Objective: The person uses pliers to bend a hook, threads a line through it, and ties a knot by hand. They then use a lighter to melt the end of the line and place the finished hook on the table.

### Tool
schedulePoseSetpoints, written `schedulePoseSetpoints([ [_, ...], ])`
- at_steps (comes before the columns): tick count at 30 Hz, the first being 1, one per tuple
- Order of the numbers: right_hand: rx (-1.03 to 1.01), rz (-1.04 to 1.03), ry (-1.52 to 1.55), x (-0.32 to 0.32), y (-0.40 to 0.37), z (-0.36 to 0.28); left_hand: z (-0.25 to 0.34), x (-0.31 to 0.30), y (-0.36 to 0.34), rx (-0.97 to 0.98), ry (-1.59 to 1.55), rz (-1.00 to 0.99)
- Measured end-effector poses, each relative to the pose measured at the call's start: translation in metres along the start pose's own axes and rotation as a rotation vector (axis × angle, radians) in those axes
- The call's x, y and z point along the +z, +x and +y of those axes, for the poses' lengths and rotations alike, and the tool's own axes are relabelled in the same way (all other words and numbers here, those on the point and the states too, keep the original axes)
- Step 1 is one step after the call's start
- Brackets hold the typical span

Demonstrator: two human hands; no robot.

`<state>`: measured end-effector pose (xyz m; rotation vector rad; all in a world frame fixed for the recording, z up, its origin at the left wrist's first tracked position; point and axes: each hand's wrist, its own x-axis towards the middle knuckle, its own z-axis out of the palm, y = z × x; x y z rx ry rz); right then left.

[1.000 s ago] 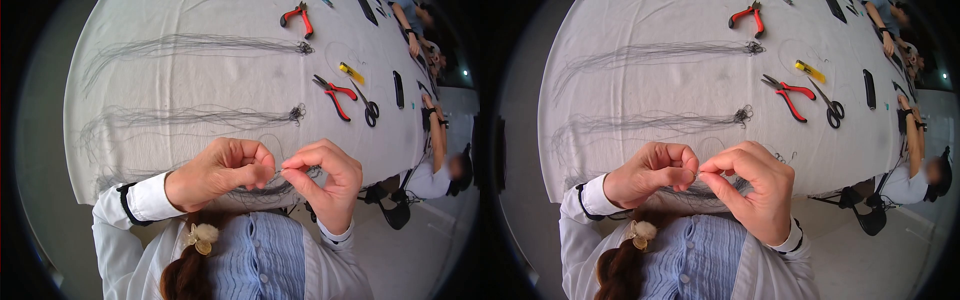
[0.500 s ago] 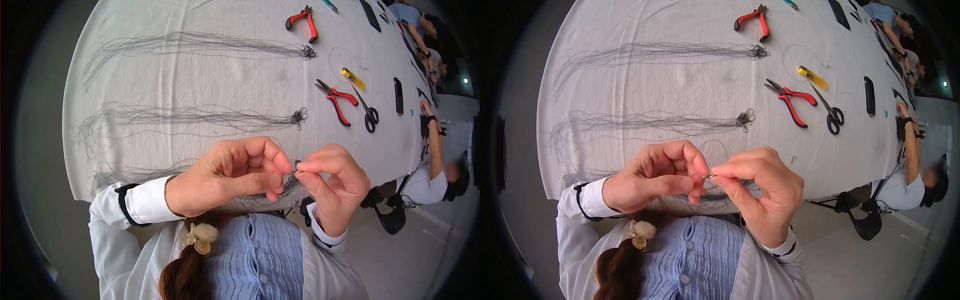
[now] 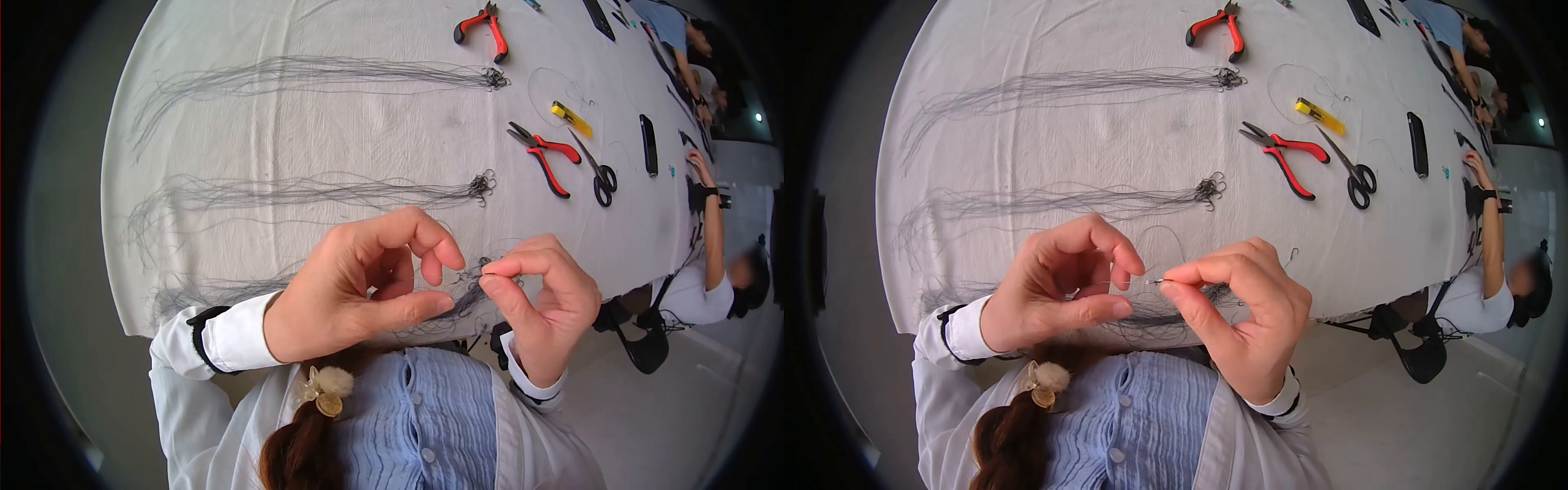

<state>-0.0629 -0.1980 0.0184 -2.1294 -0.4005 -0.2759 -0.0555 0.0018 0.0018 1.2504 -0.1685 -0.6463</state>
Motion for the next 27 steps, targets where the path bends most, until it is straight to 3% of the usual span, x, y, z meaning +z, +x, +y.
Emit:
schedulePoseSetpoints([
  [2,0.311,-0.114,0.267,0.0,-0.001,-0.002,0.007,0.001,-0.001,0.033,0.137,0.017],
  [9,0.452,-0.226,0.44,0.003,0.0,-0.004,0.01,-0.002,-0.002,0.185,0.468,0.056],
  [11,0.528,-0.213,0.516,0.005,0.001,-0.005,0.01,-0.001,-0.003,0.077,0.361,0.06],
  [15,0.325,-0.018,0.439,0.011,0.006,-0.006,0.007,-0.004,0.002,-0.178,0.0,0.054],
  [17,-0.072,-0.098,0.028,0.005,0.005,-0.002,0.007,-0.004,0.002,-0.199,-0.053,0.04],
  [21,-0.1,-0.112,-0.061,0.005,0.005,0.002,0.005,-0.004,0.003,-0.217,-0.084,0.007],
  [27,0.177,-0.166,0.195,0.005,0.004,0.005,0.009,-0.005,0.003,-0.149,0.067,0.053],
])
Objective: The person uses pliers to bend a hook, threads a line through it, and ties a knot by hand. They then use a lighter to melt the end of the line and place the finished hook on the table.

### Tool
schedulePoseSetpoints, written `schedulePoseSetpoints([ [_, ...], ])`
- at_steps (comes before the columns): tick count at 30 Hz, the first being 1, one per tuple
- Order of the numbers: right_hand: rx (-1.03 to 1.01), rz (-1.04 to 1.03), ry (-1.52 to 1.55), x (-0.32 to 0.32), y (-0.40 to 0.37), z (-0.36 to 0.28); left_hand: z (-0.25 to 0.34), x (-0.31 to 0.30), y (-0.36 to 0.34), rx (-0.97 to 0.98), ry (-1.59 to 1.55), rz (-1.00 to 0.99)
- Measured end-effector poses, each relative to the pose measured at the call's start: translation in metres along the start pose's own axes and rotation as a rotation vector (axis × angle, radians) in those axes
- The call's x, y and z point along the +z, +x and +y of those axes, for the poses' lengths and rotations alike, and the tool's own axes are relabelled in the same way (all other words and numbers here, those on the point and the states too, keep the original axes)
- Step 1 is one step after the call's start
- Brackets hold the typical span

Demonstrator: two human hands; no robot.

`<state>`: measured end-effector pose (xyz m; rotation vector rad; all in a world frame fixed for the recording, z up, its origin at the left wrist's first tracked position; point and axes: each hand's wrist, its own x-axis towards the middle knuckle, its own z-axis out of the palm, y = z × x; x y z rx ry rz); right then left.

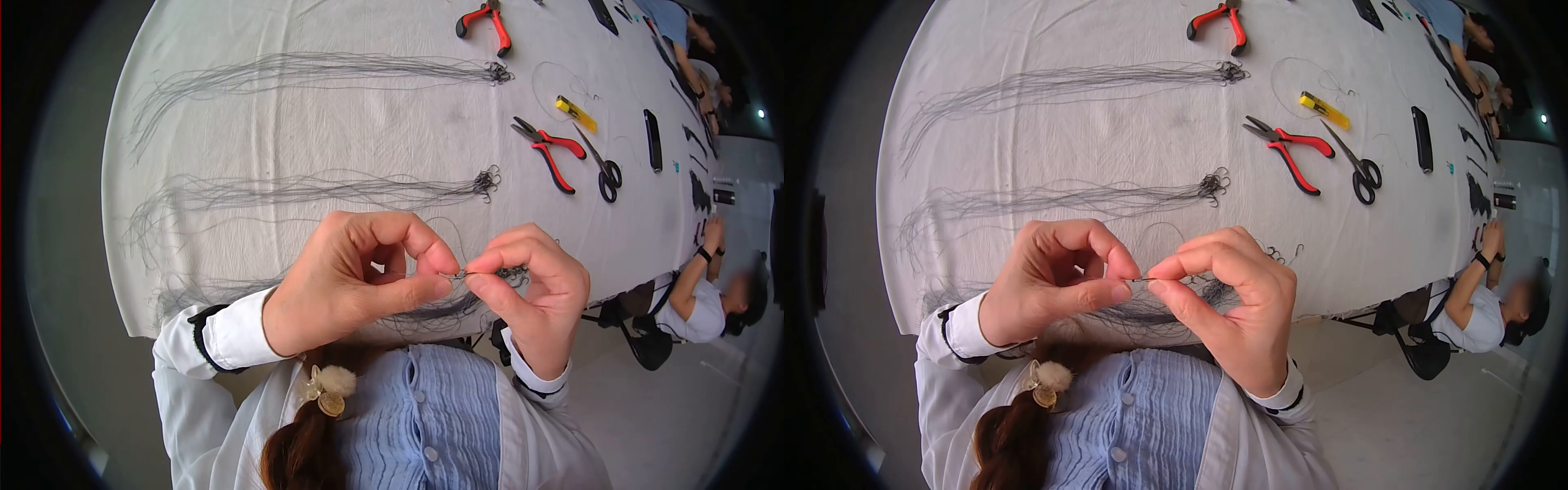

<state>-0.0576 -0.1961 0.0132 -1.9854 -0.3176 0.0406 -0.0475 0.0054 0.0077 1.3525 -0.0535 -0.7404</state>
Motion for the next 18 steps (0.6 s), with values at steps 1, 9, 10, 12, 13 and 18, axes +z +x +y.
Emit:
schedulePoseSetpoints([
  [1,0.036,-0.003,0.041,0.001,0.0,0.0,0.001,0.0,-0.001,-0.003,-0.001,0.0],
  [9,0.114,-0.021,0.14,0.005,0.0,-0.004,-0.003,0.002,-0.004,0.242,0.228,0.086],
  [10,0.128,-0.018,0.148,0.005,0.0,-0.005,-0.003,0.003,-0.004,0.242,0.229,0.085],
  [12,0.144,-0.013,0.156,0.006,-0.001,-0.005,-0.002,0.004,-0.004,0.383,0.398,0.139],
  [13,0.146,-0.012,0.143,0.007,-0.001,-0.005,-0.002,0.003,-0.004,0.383,0.399,0.136],
  [18,0.162,-0.009,0.146,0.008,-0.002,-0.006,-0.007,0.005,-0.004,0.578,0.586,0.19],
])
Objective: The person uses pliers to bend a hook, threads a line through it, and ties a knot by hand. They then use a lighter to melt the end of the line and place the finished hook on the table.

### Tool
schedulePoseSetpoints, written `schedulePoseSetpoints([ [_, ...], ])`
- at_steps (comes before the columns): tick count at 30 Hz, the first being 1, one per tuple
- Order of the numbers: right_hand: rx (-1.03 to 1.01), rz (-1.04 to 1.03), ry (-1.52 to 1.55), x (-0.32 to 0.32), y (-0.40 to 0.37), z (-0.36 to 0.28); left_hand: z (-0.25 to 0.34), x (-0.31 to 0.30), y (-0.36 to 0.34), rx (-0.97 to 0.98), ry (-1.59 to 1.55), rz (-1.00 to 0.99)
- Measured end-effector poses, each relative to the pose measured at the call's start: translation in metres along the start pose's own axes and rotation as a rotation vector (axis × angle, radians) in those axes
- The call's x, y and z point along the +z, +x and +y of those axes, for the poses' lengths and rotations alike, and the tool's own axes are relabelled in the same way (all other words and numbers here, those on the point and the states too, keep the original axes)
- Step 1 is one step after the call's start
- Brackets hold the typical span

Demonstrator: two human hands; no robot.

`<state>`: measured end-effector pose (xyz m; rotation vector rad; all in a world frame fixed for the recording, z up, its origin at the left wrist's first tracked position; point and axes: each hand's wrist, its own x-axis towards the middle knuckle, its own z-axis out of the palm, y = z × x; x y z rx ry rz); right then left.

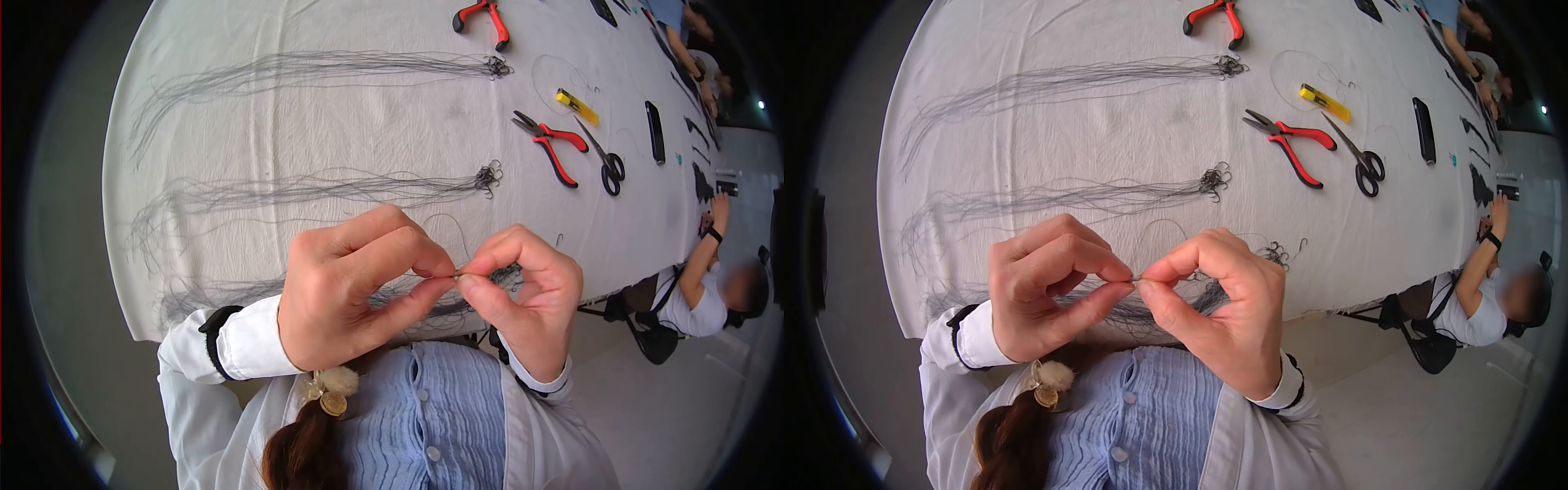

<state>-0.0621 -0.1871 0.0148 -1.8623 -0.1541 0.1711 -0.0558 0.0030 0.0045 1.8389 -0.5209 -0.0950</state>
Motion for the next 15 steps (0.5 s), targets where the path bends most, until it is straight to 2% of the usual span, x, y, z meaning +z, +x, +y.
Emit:
schedulePoseSetpoints([
  [3,0.025,-0.012,0.02,0.001,-0.001,-0.0007,0.001,-0.0009,0.0005,0.027,0.033,-0.004],
  [7,-0.068,-0.012,-0.072,0.0002,0.0001,-0.0011,0.004,-0.0023,0.001,-0.009,0.024,-0.025],
  [9,-0.122,-0.014,-0.122,-0.0003,0.0005,-0.0006,0.0052,-0.0033,0.001,-0.166,-0.106,-0.065],
  [10,-0.177,0.001,-0.18,0.0,0.0007,0.0002,0.0057,-0.0038,0.0015,-0.166,-0.106,-0.067],
  [12,-0.231,0.017,-0.237,0.0007,0.0014,0.0007,0.0061,-0.0048,0.0025,-0.336,-0.199,-0.108],
  [13,-0.295,0.032,-0.297,0.0009,0.0018,0.0005,0.0053,-0.0047,0.0025,-0.337,-0.199,-0.109],
  [15,-0.359,0.047,-0.356,0.0008,0.0017,0.0003,0.0017,-0.0037,0.0019,-0.591,-0.48,-0.161],
])
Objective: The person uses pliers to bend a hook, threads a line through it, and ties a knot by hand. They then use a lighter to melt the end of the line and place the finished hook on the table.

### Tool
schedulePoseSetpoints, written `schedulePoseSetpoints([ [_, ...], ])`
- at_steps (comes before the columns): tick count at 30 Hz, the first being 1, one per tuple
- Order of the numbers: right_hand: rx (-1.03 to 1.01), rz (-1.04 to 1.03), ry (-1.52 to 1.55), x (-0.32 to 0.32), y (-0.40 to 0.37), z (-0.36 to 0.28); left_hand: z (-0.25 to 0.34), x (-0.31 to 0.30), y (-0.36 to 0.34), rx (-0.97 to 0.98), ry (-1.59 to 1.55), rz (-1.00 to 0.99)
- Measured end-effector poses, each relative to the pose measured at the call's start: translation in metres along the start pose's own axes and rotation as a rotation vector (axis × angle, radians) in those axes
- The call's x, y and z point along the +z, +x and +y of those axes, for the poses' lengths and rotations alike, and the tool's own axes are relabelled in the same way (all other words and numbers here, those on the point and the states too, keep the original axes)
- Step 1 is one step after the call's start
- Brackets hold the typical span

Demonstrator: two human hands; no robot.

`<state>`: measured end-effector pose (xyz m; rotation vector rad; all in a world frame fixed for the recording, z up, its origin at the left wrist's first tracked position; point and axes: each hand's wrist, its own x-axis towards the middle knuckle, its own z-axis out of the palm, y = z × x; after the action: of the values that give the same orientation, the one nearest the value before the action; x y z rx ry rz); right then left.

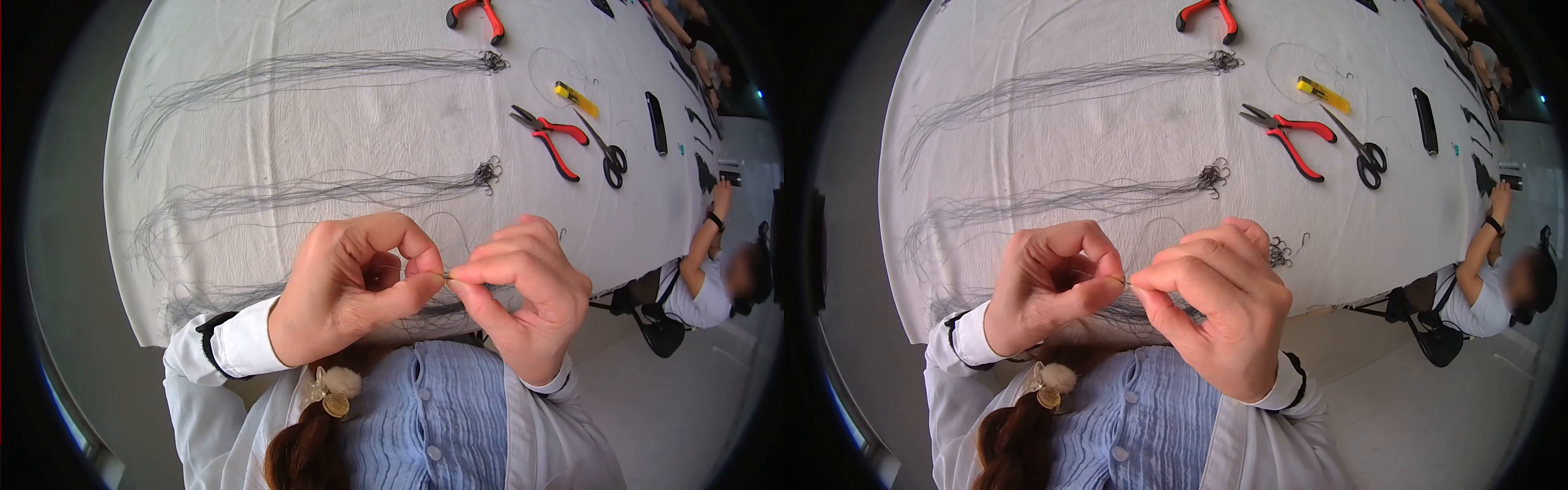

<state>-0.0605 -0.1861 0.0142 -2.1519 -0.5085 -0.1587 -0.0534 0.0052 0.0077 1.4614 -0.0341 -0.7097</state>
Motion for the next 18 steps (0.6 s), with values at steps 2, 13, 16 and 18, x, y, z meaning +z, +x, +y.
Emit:
schedulePoseSetpoints([
  [2,-0.077,0.013,-0.125,-0.001,-0.001,0.0,-0.003,-0.001,0.003,-0.021,-0.112,-0.045],
  [13,0.068,0.043,0.027,-0.003,-0.001,0.003,0.009,-0.002,0.001,-0.051,-0.164,-0.066],
  [16,0.145,0.003,0.154,-0.005,-0.001,0.001,0.005,-0.001,-0.002,0.135,0.087,0.004],
  [18,0.187,-0.031,0.209,-0.005,0.0,0.0,0.004,0.001,-0.002,0.377,0.304,0.082],
])
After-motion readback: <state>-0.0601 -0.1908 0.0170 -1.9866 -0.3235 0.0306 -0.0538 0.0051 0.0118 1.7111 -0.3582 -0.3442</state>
